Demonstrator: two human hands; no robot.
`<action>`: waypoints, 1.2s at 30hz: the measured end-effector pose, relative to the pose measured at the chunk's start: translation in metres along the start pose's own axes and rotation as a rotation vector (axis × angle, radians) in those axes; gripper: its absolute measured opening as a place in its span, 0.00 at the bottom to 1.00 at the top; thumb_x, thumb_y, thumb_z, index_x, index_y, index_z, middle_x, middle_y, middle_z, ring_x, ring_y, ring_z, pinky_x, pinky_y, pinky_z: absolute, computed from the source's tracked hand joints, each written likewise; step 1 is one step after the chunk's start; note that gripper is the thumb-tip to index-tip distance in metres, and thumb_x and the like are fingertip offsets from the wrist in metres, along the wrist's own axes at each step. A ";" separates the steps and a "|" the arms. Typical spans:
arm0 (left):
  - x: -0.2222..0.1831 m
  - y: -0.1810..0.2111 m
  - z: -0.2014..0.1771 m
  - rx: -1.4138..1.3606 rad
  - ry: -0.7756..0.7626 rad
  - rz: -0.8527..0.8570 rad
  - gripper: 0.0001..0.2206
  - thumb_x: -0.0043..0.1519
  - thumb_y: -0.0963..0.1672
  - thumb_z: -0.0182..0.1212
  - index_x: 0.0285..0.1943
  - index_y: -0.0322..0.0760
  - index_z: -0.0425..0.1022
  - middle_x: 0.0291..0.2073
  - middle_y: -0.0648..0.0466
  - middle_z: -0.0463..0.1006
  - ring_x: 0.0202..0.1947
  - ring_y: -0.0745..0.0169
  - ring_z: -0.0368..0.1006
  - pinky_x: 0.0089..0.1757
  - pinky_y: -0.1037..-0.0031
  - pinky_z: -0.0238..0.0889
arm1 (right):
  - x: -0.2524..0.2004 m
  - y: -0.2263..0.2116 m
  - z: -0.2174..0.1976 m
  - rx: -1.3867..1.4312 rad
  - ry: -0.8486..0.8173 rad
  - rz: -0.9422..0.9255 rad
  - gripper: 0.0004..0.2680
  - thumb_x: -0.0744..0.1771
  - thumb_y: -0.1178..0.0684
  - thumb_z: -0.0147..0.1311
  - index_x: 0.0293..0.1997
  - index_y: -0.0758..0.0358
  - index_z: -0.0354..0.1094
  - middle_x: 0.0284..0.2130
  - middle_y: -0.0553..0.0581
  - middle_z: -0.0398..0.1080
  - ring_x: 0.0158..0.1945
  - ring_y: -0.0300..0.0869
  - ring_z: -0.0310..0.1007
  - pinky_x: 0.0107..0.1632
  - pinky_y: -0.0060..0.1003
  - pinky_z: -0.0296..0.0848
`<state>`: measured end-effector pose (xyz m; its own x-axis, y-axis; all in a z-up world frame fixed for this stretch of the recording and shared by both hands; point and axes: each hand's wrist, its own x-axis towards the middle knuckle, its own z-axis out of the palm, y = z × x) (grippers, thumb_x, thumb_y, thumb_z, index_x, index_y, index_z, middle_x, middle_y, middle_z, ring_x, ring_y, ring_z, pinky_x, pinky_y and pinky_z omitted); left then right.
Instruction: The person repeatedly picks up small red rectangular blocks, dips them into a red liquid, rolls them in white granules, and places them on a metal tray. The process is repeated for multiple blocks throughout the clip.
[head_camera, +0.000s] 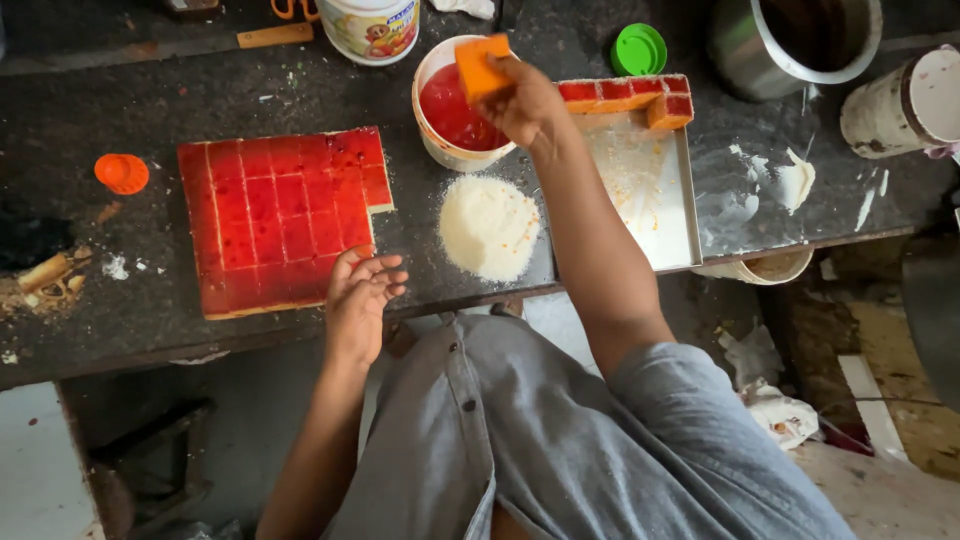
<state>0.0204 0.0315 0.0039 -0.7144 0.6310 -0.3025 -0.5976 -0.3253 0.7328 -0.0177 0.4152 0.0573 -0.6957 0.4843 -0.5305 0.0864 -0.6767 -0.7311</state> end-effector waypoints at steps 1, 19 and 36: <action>0.003 0.002 0.001 0.000 0.011 0.005 0.19 0.61 0.36 0.47 0.63 0.36 0.61 0.52 0.40 0.76 0.47 0.53 0.75 0.48 0.65 0.67 | -0.004 -0.005 -0.001 0.058 -0.084 -0.078 0.10 0.69 0.53 0.52 0.54 0.66 0.68 0.43 0.63 0.74 0.43 0.49 0.76 0.48 0.44 0.77; -0.006 -0.013 0.013 0.005 0.029 -0.003 0.20 0.62 0.36 0.48 0.65 0.35 0.60 0.53 0.41 0.76 0.48 0.55 0.75 0.48 0.65 0.67 | -0.080 0.067 -0.078 -0.897 0.115 -0.858 0.15 0.66 0.58 0.61 0.58 0.66 0.65 0.48 0.62 0.74 0.51 0.50 0.78 0.55 0.41 0.77; 0.017 -0.010 0.034 0.071 -0.093 -0.096 0.20 0.62 0.36 0.48 0.65 0.35 0.59 0.52 0.41 0.75 0.48 0.56 0.74 0.49 0.67 0.67 | -0.088 0.138 -0.167 -1.573 0.329 -0.709 0.23 0.62 0.47 0.69 0.62 0.54 0.63 0.49 0.62 0.73 0.53 0.57 0.70 0.56 0.47 0.71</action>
<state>0.0265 0.0690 0.0125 -0.6164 0.7202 -0.3184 -0.6322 -0.2116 0.7453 0.1745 0.3714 -0.0687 -0.7578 0.6385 0.1341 0.5417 0.7303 -0.4163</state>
